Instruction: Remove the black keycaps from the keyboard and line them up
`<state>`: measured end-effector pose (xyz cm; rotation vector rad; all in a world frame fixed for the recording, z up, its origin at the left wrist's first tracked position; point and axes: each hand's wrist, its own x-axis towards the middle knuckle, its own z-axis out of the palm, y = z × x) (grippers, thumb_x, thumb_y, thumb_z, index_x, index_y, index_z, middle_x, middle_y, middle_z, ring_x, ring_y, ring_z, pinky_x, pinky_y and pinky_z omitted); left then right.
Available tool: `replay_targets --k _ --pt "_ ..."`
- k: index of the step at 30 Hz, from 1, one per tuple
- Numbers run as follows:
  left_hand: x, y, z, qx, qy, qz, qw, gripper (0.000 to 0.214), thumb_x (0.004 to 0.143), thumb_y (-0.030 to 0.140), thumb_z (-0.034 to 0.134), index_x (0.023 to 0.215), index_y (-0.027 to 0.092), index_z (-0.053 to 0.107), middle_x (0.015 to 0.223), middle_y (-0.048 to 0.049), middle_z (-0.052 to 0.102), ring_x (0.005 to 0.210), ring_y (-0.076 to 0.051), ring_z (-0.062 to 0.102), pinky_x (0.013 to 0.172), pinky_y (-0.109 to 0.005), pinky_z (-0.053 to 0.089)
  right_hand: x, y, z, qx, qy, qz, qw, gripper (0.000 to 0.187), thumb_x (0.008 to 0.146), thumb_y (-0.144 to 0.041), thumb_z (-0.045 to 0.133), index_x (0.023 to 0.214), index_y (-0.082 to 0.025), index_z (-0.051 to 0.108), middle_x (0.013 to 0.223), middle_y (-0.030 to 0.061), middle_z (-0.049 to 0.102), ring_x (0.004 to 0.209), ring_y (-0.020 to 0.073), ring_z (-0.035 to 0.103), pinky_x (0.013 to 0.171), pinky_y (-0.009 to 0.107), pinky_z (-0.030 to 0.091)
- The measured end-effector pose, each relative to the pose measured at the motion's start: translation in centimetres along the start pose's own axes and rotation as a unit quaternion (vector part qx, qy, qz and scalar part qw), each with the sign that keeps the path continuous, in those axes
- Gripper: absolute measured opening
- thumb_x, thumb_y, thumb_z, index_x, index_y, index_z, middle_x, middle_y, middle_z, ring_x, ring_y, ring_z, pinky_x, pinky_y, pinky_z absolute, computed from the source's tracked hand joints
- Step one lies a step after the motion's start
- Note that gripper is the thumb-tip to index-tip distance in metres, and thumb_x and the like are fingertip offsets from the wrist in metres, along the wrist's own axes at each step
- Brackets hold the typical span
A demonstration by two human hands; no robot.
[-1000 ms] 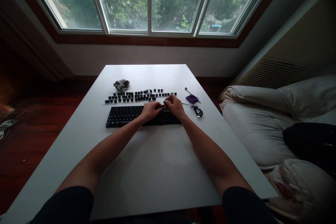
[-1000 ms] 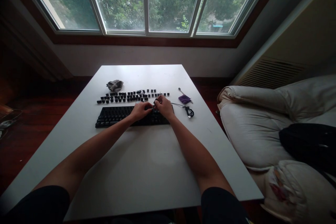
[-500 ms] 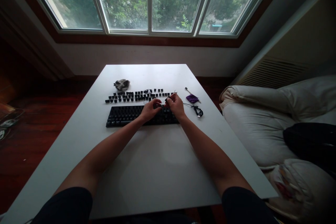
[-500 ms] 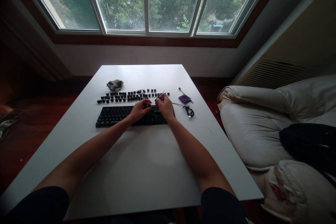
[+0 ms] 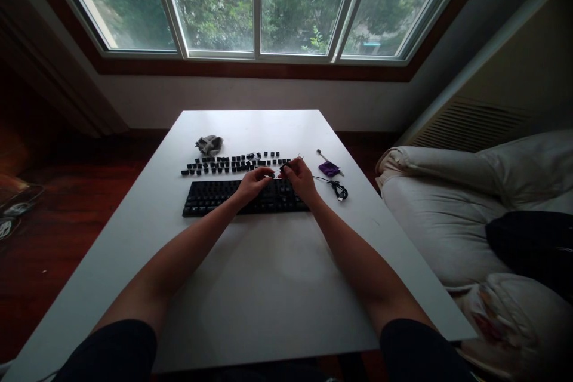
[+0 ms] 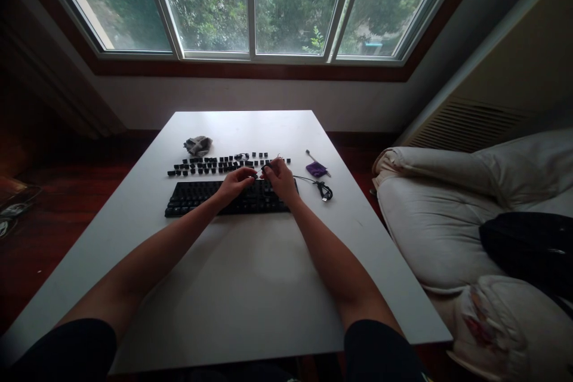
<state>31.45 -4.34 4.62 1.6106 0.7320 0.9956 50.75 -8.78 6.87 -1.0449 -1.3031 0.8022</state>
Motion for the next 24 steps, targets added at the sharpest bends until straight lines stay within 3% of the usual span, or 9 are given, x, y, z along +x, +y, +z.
replay_targets --k 7,11,15,19,24 --pt "0.1 0.2 -0.9 -0.046 -0.044 -0.008 0.998 0.036 0.084 0.043 0.075 0.111 0.018 0.069 0.112 -0.0076 0.073 0.104 -0.021 0.067 0.097 -0.035 0.051 -0.4 -1.0 0.3 -0.03 0.002 -0.007 1.0 0.034 0.087 -0.054 0.067 0.096 -0.026 0.052 0.079 -0.001 0.069 0.073 0.0206 0.074 0.074 0.036 0.06" --pt "0.0 1.0 -1.1 -0.035 -0.06 0.005 0.998 0.04 0.085 0.046 0.075 0.114 0.018 0.069 0.117 -0.0096 0.072 0.111 -0.023 0.065 0.101 -0.036 0.05 -0.4 -1.5 0.7 0.007 0.021 0.022 1.0 0.038 0.085 -0.058 0.068 0.096 -0.026 0.05 0.079 -0.0021 0.07 0.07 0.0189 0.074 0.071 0.034 0.061" --pt "-0.1 1.3 -0.8 -0.053 -0.037 0.007 0.998 0.046 0.087 0.05 0.073 0.12 0.019 0.067 0.116 -0.0103 0.073 0.108 -0.022 0.067 0.098 -0.037 0.051 -0.3 -1.8 0.8 0.025 0.021 0.022 0.999 0.039 0.085 -0.059 0.068 0.095 -0.026 0.049 0.079 -0.0032 0.069 0.07 0.0175 0.074 0.071 0.033 0.062" --pt "-0.2 1.2 -0.3 -0.051 0.017 0.021 0.998 0.044 0.085 0.052 0.074 0.115 0.019 0.067 0.112 -0.0094 0.073 0.105 -0.021 0.068 0.096 -0.036 0.052 -0.4 -1.9 0.8 0.028 0.012 0.003 1.0 0.039 0.085 -0.056 0.07 0.095 -0.026 0.049 0.079 -0.003 0.069 0.071 0.0177 0.074 0.076 0.035 0.061" --pt "-0.4 1.4 -0.2 -0.049 -0.004 0.025 0.998 0.043 0.084 0.048 0.076 0.114 0.02 0.066 0.109 -0.008 0.072 0.105 -0.021 0.067 0.094 -0.034 0.052 -0.6 -2.0 1.1 0.038 0.029 0.006 0.999 0.035 0.088 -0.054 0.067 0.095 -0.025 0.049 0.077 -0.004 0.067 0.068 0.0163 0.073 0.07 0.032 0.062"
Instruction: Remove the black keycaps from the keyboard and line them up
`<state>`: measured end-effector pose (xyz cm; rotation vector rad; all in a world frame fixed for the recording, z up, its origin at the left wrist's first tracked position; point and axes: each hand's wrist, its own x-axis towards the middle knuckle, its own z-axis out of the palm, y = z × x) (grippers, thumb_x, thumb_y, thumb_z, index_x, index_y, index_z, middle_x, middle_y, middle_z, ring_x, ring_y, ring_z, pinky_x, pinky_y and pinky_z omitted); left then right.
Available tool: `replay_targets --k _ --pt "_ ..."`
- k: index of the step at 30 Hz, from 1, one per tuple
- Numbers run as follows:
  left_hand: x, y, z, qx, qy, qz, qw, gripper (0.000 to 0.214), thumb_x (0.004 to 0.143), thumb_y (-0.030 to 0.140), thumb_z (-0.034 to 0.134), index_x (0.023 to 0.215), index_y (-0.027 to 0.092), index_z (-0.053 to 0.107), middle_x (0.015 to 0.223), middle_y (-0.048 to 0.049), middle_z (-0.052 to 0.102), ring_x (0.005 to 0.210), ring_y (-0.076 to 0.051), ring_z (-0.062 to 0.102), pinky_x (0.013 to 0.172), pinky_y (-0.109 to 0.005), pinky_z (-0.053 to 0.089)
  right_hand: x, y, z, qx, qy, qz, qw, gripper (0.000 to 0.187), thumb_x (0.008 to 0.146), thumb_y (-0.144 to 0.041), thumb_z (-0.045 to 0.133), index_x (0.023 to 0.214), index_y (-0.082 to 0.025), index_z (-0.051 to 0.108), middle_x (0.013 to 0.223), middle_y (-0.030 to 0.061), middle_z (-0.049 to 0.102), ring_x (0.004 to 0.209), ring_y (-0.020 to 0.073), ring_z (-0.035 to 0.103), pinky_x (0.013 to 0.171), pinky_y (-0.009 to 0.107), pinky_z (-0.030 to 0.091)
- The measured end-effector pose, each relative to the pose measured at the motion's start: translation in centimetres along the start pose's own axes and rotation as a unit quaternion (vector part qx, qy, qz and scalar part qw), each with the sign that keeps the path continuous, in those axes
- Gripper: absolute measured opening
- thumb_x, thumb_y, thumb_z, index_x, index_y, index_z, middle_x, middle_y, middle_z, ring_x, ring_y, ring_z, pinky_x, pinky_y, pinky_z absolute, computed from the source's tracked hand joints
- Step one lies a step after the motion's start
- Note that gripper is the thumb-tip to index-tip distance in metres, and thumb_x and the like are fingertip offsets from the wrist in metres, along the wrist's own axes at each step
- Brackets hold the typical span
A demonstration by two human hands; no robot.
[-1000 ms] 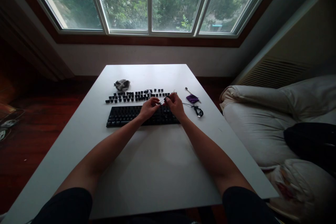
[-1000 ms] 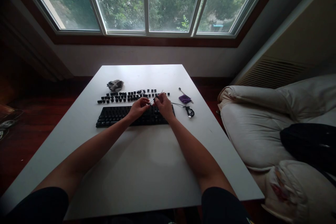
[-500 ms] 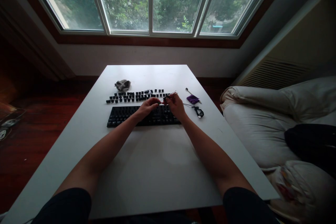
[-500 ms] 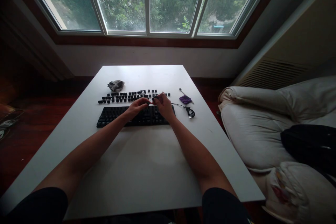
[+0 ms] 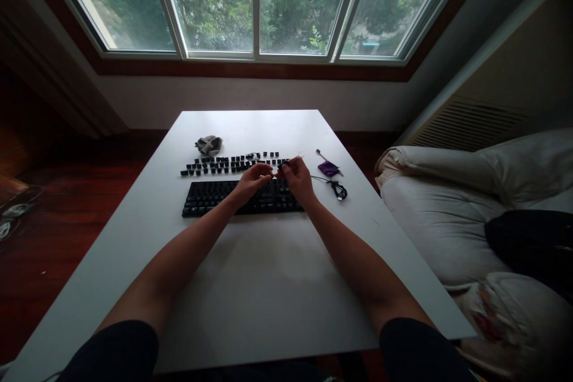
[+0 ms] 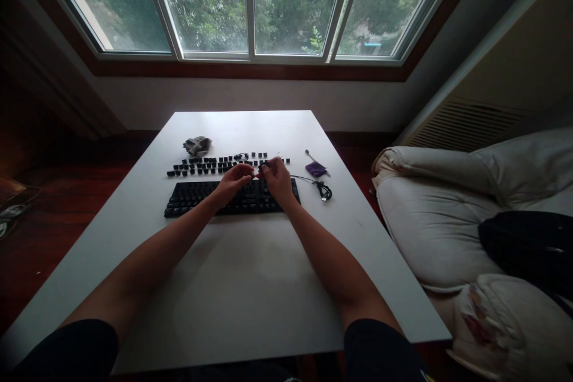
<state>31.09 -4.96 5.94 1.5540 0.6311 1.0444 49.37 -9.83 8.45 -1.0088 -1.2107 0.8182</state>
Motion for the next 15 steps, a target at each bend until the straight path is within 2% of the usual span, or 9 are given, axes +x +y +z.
replay_targets --k 4,9,15 --pt "0.1 0.3 0.1 0.011 -0.005 0.01 1.0 0.039 0.087 0.044 0.073 0.116 0.019 0.065 0.113 -0.0097 0.073 0.109 -0.022 0.067 0.095 -0.035 0.052 0.2 -0.1 0.1 0.039 0.03 0.03 0.998 0.037 0.086 -0.054 0.069 0.094 -0.024 0.048 0.078 -0.004 0.067 0.066 0.0154 0.072 0.068 0.031 0.064" --pt "0.1 0.8 0.3 0.124 0.001 0.051 0.991 0.028 0.091 0.038 0.068 0.113 0.021 0.069 0.109 -0.0075 0.073 0.101 -0.02 0.066 0.089 -0.033 0.052 0.5 0.1 0.0 0.081 0.059 0.068 0.993 0.036 0.084 -0.049 0.071 0.092 -0.024 0.046 0.076 -0.0037 0.066 0.064 0.016 0.071 0.065 0.034 0.065" --pt "-0.3 2.0 0.5 0.23 0.01 0.103 0.968 0.021 0.094 0.031 0.062 0.112 0.023 0.07 0.116 -0.0079 0.068 0.099 -0.019 0.065 0.088 -0.032 0.052 0.7 0.1 -0.2 0.065 0.078 0.083 0.991 0.031 0.085 -0.046 0.067 0.093 -0.025 0.045 0.071 -0.0054 0.062 0.062 0.0165 0.071 0.063 0.033 0.065"
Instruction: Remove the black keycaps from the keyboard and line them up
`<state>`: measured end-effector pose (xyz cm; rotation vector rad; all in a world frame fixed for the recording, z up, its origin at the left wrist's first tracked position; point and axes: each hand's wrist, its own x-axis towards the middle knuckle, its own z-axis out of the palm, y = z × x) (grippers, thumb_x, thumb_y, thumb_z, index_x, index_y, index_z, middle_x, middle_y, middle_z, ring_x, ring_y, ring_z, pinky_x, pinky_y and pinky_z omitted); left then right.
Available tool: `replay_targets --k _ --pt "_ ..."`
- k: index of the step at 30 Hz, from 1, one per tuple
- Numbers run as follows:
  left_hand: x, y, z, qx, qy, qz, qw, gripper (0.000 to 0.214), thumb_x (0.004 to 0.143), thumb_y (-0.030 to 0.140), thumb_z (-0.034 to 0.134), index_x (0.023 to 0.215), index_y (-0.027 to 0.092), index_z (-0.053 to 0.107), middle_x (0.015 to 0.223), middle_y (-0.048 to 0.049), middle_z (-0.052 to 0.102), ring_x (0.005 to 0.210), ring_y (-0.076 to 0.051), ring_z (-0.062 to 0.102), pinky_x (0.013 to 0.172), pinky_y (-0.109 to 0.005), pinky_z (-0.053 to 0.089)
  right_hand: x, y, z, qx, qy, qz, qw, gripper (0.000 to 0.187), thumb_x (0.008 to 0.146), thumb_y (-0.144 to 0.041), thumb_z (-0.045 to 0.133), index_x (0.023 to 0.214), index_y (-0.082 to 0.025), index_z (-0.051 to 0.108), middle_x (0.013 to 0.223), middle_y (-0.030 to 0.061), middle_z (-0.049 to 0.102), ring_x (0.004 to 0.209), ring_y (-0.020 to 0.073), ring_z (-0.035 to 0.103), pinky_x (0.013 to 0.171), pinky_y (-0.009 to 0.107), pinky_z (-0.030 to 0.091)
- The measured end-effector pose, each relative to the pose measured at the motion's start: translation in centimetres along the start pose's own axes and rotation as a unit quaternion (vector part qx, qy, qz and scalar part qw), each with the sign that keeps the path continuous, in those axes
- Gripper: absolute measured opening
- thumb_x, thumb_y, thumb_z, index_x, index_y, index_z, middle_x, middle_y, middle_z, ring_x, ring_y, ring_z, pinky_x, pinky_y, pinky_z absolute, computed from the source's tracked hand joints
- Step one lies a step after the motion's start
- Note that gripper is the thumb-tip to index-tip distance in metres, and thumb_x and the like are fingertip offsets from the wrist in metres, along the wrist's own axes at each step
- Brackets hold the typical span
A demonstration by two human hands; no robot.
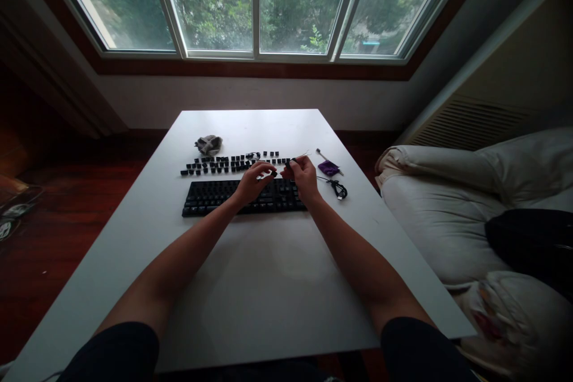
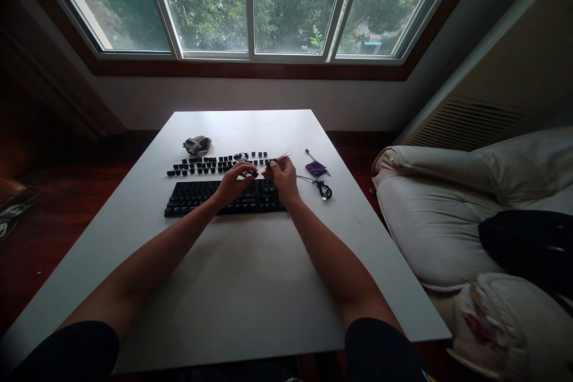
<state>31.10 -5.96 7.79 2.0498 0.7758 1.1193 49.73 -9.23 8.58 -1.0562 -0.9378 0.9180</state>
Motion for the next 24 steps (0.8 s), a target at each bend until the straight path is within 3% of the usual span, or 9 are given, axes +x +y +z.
replay_targets --k 5,13,19,24 --pt "0.2 0.1 -0.3 0.075 0.009 0.033 0.997 0.019 0.091 0.025 0.064 0.109 0.023 0.069 0.106 -0.0064 0.066 0.092 -0.018 0.062 0.087 -0.033 0.051 0.3 0.0 -0.4 0.016 0.02 0.02 0.999 0.031 0.083 -0.042 0.068 0.092 -0.024 0.044 0.07 -0.0055 0.062 0.059 0.0164 0.071 0.059 0.032 0.064" --pt "2.6 -1.9 -0.6 0.233 -0.001 -0.029 0.972 0.019 0.083 0.018 0.067 0.102 0.023 0.071 0.105 -0.0075 0.067 0.101 -0.026 0.059 0.096 -0.042 0.044 0.9 -0.2 -1.0 0.025 0.063 0.027 0.997 0.031 0.082 -0.043 0.066 0.092 -0.025 0.043 0.069 -0.0049 0.064 0.059 0.0163 0.071 0.056 0.029 0.063" --pt "5.8 -4.9 1.0 0.326 -0.03 -0.088 0.941 0.018 0.079 0.022 0.072 0.097 0.025 0.076 0.108 -0.0125 0.063 0.112 -0.036 0.05 0.098 -0.051 0.037 1.0 -0.2 -1.3 0.003 0.062 0.023 0.998 0.032 0.083 -0.047 0.063 0.091 -0.025 0.041 0.071 -0.005 0.063 0.058 0.0159 0.07 0.056 0.029 0.062" --pt "6.9 -6.5 2.6 0.345 -0.038 -0.123 0.93 0.016 0.078 0.023 0.073 0.094 0.025 0.076 0.108 -0.0124 0.062 0.115 -0.036 0.047 0.099 -0.051 0.034 1.1 0.0 -1.5 0.003 0.063 0.02 0.998 0.032 0.083 -0.047 0.063 0.092 -0.026 0.041 0.071 -0.0049 0.063 0.058 0.0163 0.07 0.055 0.03 0.061"
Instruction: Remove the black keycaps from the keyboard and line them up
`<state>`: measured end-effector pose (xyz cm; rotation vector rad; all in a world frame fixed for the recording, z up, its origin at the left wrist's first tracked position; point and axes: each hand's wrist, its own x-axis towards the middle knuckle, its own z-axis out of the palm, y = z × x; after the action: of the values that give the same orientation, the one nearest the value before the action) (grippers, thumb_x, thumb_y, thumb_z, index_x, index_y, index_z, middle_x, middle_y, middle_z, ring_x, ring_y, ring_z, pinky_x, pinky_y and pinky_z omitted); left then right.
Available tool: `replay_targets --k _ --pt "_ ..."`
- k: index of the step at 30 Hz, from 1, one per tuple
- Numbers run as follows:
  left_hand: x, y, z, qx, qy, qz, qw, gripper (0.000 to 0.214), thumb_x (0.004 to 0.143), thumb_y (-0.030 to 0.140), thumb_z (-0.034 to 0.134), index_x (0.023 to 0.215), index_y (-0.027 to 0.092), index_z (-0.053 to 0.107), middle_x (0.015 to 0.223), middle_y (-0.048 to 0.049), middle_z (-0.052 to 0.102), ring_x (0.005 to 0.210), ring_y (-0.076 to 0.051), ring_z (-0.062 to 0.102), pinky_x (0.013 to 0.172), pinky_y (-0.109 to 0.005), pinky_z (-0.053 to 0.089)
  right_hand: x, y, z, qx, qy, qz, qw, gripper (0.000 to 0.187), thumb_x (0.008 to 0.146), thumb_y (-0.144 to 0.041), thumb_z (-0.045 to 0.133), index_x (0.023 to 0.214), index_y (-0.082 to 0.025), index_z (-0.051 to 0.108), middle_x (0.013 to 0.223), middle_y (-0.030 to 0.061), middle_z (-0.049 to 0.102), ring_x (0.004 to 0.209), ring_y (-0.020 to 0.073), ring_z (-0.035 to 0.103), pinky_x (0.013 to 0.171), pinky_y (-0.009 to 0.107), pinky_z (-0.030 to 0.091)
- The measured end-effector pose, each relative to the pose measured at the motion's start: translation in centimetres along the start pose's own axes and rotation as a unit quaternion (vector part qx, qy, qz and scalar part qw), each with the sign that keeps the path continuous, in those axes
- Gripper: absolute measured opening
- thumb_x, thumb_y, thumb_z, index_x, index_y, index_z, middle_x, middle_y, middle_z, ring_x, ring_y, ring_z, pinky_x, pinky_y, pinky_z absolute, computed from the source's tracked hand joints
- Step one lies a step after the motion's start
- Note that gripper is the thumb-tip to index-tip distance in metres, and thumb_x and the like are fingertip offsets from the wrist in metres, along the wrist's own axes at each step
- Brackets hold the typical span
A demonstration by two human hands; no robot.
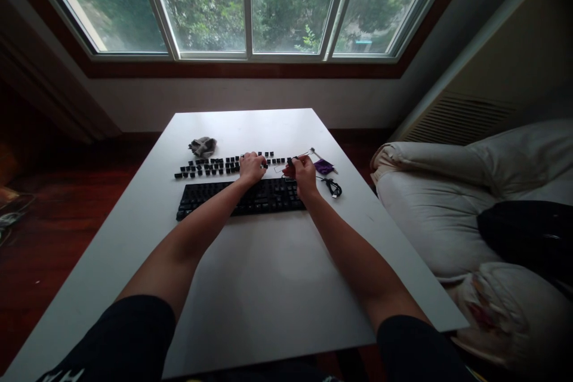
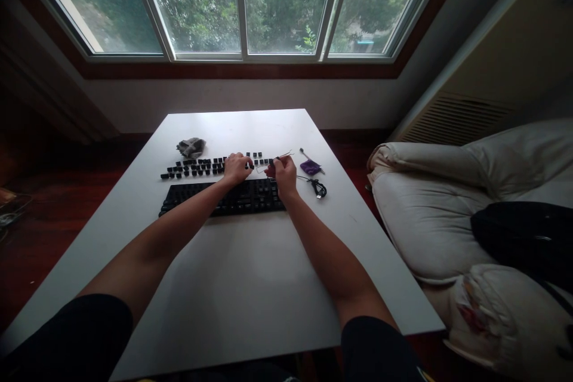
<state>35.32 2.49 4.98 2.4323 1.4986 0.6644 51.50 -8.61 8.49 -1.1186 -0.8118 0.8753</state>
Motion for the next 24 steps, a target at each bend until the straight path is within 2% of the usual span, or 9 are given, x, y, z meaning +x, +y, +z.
replay_targets --k 7,13,18,21,24 --pt "0.6 0.1 0.8 0.01 -0.006 -0.031 0.999 0.016 0.076 0.019 0.072 0.091 0.023 0.075 0.109 -0.0141 0.06 0.116 -0.037 0.045 0.1 -0.052 0.032 0.2 0.1 0.0 0.001 -0.001 0.002 1.0 0.033 0.083 -0.048 0.063 0.094 -0.025 0.041 0.071 -0.0048 0.063 0.058 0.0159 0.07 0.055 0.029 0.061" --pt "0.7 0.3 0.6 0.028 -0.022 -0.031 0.999 0.019 0.074 0.02 0.073 0.093 0.023 0.074 0.108 -0.0142 0.06 0.115 -0.037 0.046 0.099 -0.051 0.034 0.3 0.0 0.0 0.011 0.004 0.004 1.0 0.034 0.084 -0.047 0.065 0.093 -0.025 0.041 0.071 -0.005 0.063 0.058 0.0155 0.069 0.055 0.028 0.061" --pt "0.2 0.4 -0.2 0.057 -0.032 -0.027 0.998 0.021 0.081 0.027 0.07 0.102 0.026 0.073 0.116 -0.0114 0.061 0.118 -0.034 0.047 0.1 -0.047 0.037 0.7 0.4 -0.4 0.014 -0.002 0.007 1.0 0.032 0.082 -0.044 0.068 0.093 -0.025 0.045 0.07 -0.0059 0.062 0.058 0.0143 0.068 0.055 0.026 0.058" --pt "-0.5 0.4 -0.7 0.06 -0.027 -0.009 0.998 0.022 0.084 0.03 0.068 0.105 0.027 0.073 0.118 -0.0102 0.062 0.118 -0.033 0.047 0.1 -0.046 0.039 1.2 0.7 -0.8 -0.033 -0.026 -0.003 0.999 0.03 0.08 -0.043 0.069 0.094 -0.025 0.05 0.072 -0.0052 0.063 0.062 0.0145 0.068 0.058 0.026 0.057" --pt "-1.5 0.5 -1.1 0.053 -0.023 0.018 0.998 0.02 0.086 0.029 0.065 0.103 0.026 0.075 0.115 -0.0103 0.064 0.116 -0.032 0.049 0.098 -0.046 0.04 1.5 0.8 -1.4 -0.143 -0.072 -0.02 0.987 0.025 0.082 -0.044 0.068 0.091 -0.024 0.056 0.073 -0.0031 0.065 0.064 0.0161 0.069 0.062 0.028 0.057"
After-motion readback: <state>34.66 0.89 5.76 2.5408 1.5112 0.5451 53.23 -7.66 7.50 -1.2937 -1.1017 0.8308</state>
